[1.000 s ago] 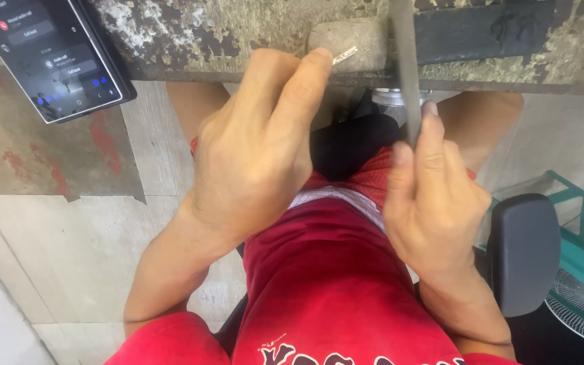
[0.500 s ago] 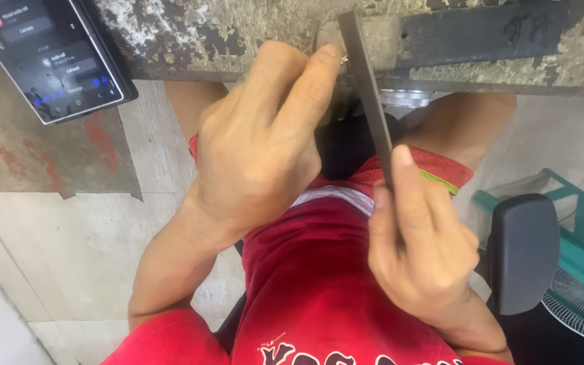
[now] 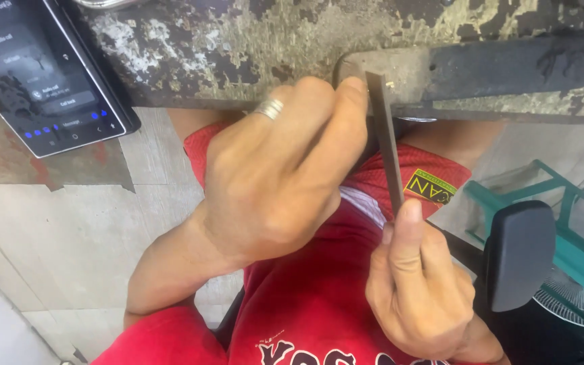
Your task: Manually refining a key blank using a metal file and testing it in a lock cylinder to ensure a proper fit.
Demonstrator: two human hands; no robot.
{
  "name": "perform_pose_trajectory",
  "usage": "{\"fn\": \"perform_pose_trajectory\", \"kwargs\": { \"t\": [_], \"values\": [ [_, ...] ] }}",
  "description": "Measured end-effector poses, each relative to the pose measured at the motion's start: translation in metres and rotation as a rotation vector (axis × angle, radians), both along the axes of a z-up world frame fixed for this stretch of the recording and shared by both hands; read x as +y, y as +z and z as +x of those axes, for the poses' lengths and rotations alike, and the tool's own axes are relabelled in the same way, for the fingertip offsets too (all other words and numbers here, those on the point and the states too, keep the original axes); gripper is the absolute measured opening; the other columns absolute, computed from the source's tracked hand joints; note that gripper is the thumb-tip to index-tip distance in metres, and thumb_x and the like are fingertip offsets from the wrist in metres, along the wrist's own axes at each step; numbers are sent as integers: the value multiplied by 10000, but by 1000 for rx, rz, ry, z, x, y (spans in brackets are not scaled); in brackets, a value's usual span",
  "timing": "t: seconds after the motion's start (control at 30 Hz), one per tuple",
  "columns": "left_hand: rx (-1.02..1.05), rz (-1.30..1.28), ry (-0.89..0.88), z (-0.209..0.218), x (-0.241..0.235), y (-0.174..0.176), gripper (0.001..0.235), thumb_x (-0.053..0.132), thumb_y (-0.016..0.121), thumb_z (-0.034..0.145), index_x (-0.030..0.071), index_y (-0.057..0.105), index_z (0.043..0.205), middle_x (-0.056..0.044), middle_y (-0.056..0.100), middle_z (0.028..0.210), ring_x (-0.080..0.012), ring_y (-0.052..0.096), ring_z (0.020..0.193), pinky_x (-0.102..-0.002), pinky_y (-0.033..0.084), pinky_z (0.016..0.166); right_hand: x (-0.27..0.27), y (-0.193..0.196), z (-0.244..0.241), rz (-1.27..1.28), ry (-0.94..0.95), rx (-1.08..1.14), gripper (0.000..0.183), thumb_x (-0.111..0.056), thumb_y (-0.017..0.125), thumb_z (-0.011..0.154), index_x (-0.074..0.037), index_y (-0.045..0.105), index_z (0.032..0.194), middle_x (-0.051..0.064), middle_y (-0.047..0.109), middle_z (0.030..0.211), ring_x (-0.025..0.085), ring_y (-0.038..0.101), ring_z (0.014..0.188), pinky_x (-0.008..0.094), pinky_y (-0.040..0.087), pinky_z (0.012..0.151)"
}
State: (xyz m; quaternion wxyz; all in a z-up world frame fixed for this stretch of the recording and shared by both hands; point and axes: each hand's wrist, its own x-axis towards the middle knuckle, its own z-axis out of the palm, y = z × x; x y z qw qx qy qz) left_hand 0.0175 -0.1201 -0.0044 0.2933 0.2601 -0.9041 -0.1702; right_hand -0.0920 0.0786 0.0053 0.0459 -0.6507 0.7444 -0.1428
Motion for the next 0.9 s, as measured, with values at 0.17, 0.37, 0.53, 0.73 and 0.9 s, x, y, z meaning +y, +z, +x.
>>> {"fn": "perform_pose_trajectory", "kwargs": {
  "t": [0.17, 0.37, 0.53, 0.73, 0.9],
  "values": [
    [12, -130, -10, -2, -6, 0, 133, -39, 601, 1097, -22, 668, 984, -50, 462, 812, -168, 438, 628, -310, 332, 525, -61, 5, -4, 11, 88, 160, 381, 63, 610, 1091, 212, 503, 1424, 173, 646, 955, 251, 588, 696, 387, 418, 510],
    [26, -145, -30, -1, -5, -3, 86, -42, 595, 1086, -68, 673, 1062, -98, 579, 848, -208, 533, 635, -322, 401, 532, -14, 7, 5, 0, 40, 17, 419, 124, 669, 1032, 191, 493, 1407, 213, 654, 947, 261, 504, 592, 388, 427, 534],
    [19, -114, -82, 1, -5, -2, 177, -4, 521, 1128, -69, 679, 1081, -80, 538, 843, -203, 491, 652, -332, 392, 535, -54, -7, -2, -25, 96, 64, 407, 35, 614, 1109, 212, 440, 1432, 272, 669, 1101, 293, 640, 777, 401, 493, 574],
    [6, -121, -78, 6, -6, -8, 327, -5, 332, 1125, -67, 652, 1157, -116, 612, 918, -240, 560, 675, -353, 419, 520, -21, 1, 1, 4, 132, 107, 415, 47, 642, 1034, 252, 467, 1350, 366, 670, 1181, 337, 670, 775, 412, 460, 511],
    [-65, -192, -73, 6, -6, -5, 344, -69, 362, 1051, -24, 680, 1177, -68, 609, 963, -209, 524, 672, -321, 436, 557, -65, -14, -5, -103, 57, 25, 455, 109, 605, 1180, 142, 365, 1565, 118, 592, 974, 200, 538, 730, 370, 473, 598]
  ]
}}
